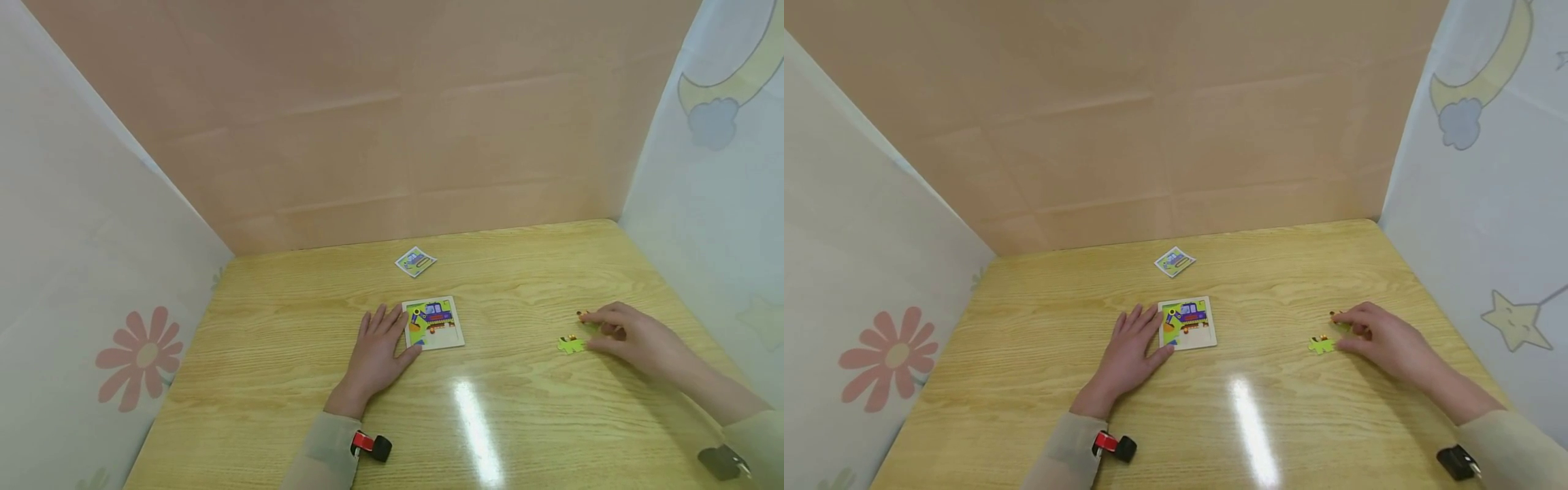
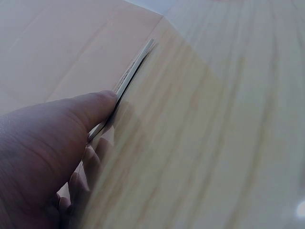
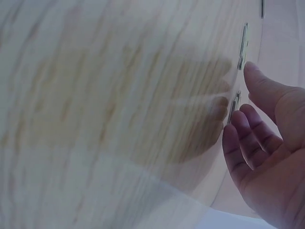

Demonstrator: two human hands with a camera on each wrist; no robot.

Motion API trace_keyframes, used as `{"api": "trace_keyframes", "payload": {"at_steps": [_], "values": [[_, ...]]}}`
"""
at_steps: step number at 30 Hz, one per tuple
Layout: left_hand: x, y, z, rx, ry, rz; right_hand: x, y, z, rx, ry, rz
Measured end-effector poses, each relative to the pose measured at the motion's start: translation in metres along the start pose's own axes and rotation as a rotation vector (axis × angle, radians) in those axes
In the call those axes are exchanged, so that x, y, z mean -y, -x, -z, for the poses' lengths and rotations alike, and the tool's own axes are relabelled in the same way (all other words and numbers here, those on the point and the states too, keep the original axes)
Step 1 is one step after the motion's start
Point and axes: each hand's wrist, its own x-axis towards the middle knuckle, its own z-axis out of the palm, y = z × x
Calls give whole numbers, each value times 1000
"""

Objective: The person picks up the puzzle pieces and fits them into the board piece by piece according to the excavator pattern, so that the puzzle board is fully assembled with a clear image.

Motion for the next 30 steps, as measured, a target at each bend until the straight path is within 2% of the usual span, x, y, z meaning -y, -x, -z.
{"api": "trace_keyframes", "payload": {"at_steps": [10, 30], "values": [[-1, 0, 1, -6, -3, -9, -1, -1, 0, 0, 16, -64], [0, 0, -1, 11, -3, 10, -7, -8, -1, 35, 53, -97]]}}
